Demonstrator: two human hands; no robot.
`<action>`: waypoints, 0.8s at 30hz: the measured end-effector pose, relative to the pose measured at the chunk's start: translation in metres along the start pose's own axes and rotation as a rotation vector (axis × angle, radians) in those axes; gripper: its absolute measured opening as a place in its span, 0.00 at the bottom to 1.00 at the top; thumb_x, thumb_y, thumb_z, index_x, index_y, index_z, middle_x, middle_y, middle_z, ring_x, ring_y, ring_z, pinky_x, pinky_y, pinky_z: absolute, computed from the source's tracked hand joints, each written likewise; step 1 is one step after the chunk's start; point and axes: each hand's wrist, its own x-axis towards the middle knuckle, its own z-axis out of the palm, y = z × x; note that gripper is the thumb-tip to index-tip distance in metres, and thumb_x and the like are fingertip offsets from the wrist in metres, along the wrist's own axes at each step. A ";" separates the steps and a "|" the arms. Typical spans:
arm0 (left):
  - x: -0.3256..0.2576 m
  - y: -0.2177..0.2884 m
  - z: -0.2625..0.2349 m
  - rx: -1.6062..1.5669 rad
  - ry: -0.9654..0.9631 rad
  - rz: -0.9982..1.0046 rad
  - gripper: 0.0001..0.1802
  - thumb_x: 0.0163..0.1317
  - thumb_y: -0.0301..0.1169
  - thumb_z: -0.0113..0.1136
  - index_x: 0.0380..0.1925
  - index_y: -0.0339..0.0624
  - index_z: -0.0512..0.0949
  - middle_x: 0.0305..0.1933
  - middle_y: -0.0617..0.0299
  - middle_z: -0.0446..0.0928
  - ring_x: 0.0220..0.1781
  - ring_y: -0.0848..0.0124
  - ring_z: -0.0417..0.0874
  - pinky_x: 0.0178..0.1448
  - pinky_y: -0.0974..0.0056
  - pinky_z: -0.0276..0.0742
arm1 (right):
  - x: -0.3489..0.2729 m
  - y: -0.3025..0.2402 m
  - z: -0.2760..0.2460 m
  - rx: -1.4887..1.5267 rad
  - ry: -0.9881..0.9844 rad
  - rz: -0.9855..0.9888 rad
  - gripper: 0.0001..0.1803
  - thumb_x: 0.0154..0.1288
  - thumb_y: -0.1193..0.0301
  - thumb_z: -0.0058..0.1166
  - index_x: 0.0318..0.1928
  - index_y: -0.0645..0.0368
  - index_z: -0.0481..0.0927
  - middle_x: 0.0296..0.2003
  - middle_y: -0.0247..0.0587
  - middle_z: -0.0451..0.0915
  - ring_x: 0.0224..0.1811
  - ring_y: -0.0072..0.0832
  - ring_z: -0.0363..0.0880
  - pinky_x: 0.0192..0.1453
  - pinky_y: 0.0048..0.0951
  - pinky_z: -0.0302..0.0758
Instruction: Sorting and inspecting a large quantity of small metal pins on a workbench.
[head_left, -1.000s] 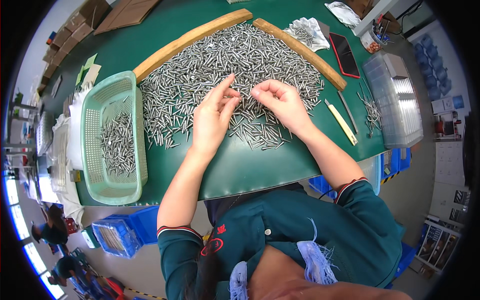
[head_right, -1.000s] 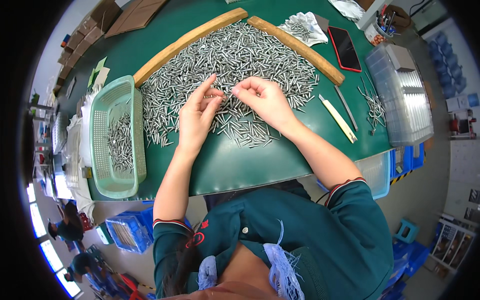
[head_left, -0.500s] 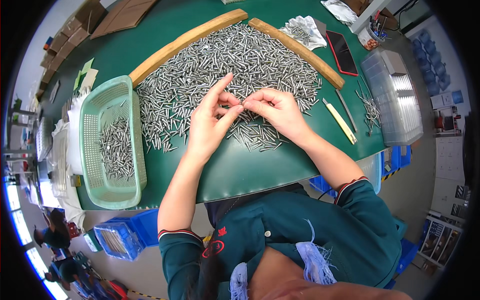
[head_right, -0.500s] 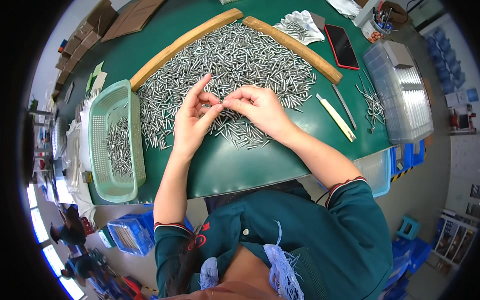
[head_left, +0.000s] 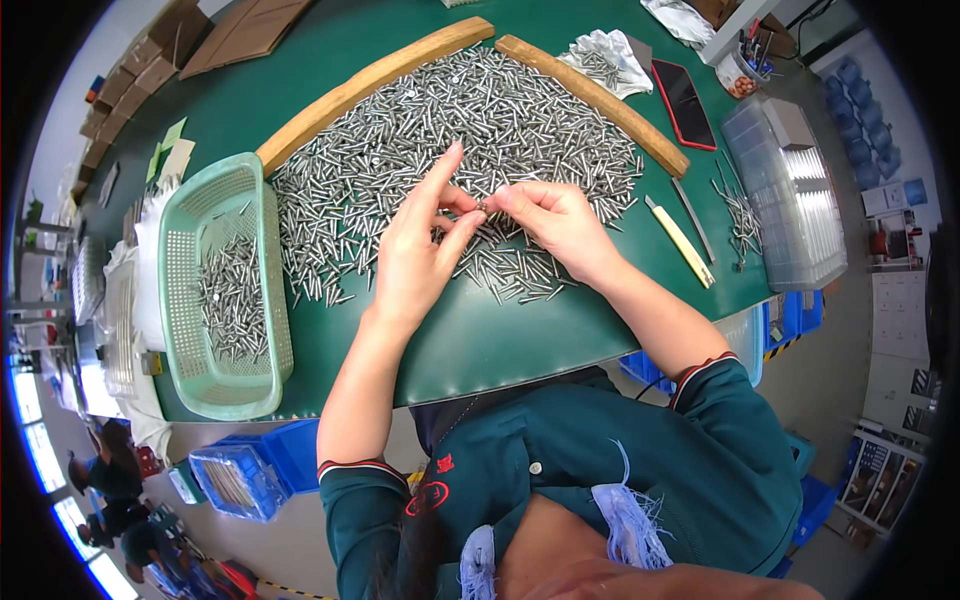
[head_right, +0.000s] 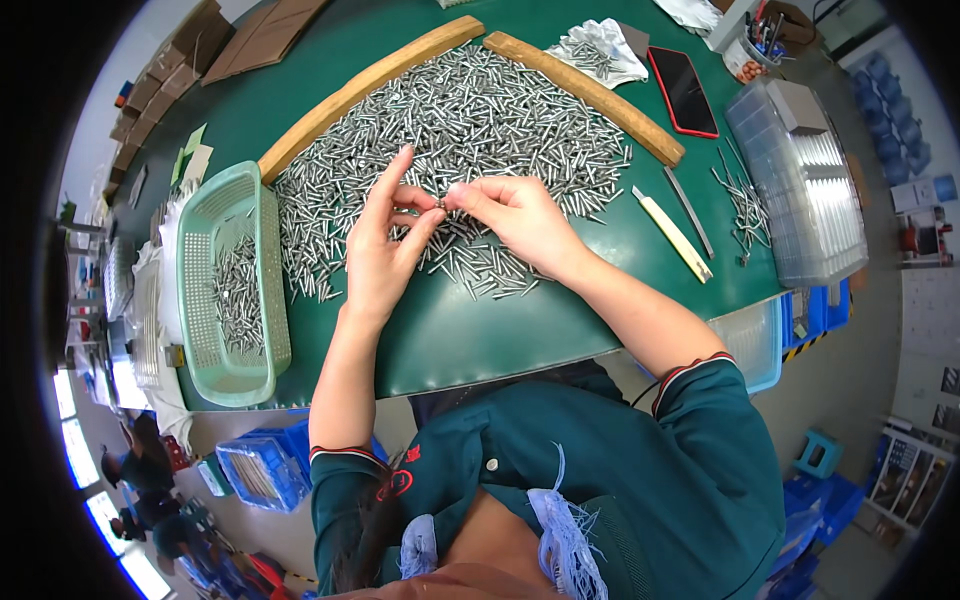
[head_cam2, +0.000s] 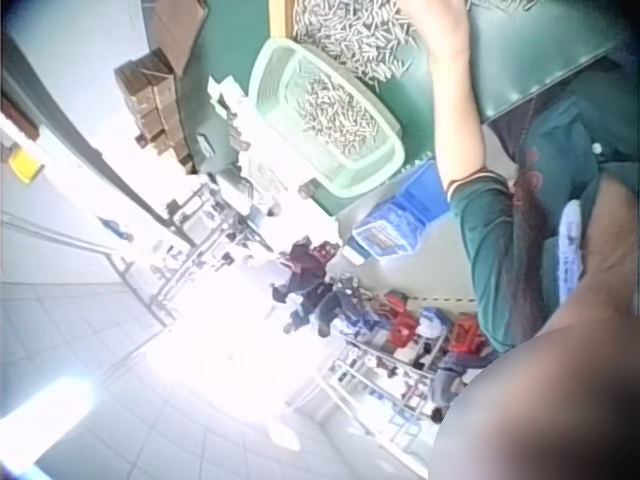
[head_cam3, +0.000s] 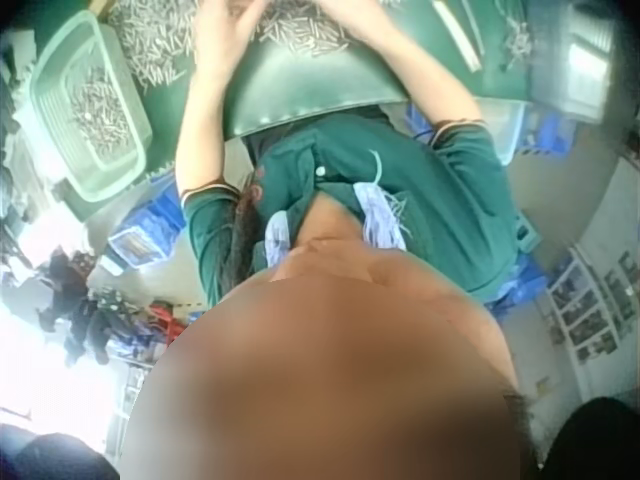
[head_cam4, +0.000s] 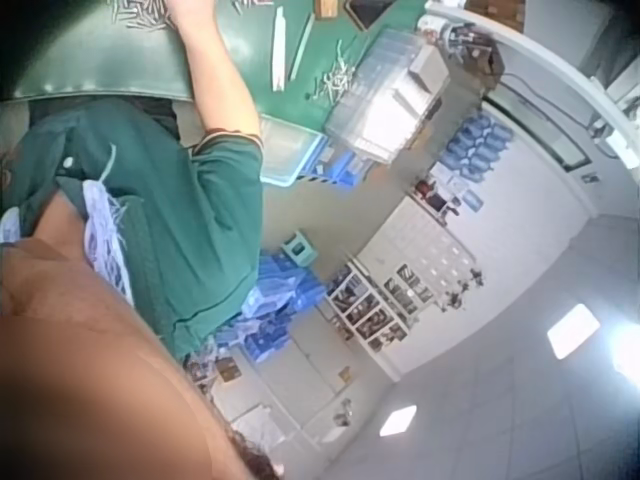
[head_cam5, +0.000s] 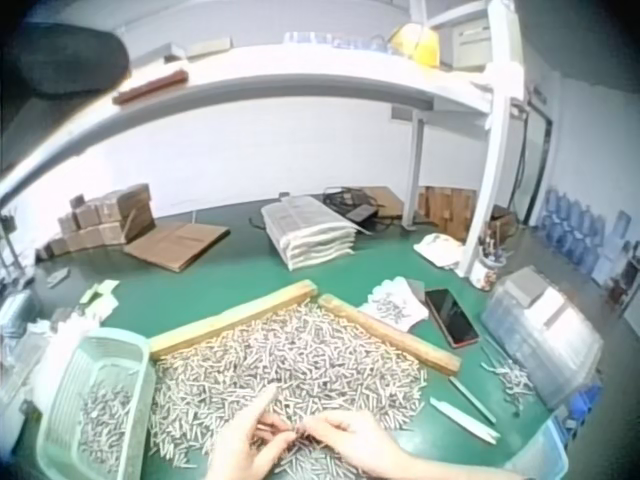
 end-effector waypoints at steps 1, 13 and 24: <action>0.000 0.000 0.001 0.000 -0.002 0.001 0.36 0.50 0.18 0.62 0.61 0.47 0.64 0.33 0.62 0.75 0.34 0.74 0.78 0.35 0.70 0.77 | 0.001 0.003 -0.001 -0.020 -0.008 -0.059 0.12 0.64 0.66 0.52 0.38 0.64 0.81 0.28 0.28 0.77 0.30 0.11 0.69 0.34 0.15 0.66; 0.003 -0.009 -0.010 0.029 0.102 -0.021 0.29 0.57 0.20 0.56 0.60 0.43 0.64 0.38 0.60 0.77 0.38 0.76 0.78 0.42 0.71 0.75 | 0.010 0.005 -0.018 1.085 -0.254 0.534 0.09 0.66 0.64 0.46 0.31 0.54 0.69 0.20 0.22 0.61 0.17 0.10 0.55 0.12 0.10 0.47; 0.002 -0.018 0.001 0.765 -0.133 0.084 0.15 0.48 0.43 0.64 0.29 0.44 0.80 0.30 0.62 0.76 0.37 0.62 0.74 0.42 0.60 0.69 | 0.013 0.003 -0.015 -0.337 0.007 -0.192 0.15 0.65 0.60 0.49 0.38 0.60 0.78 0.23 0.28 0.75 0.24 0.15 0.71 0.25 0.19 0.68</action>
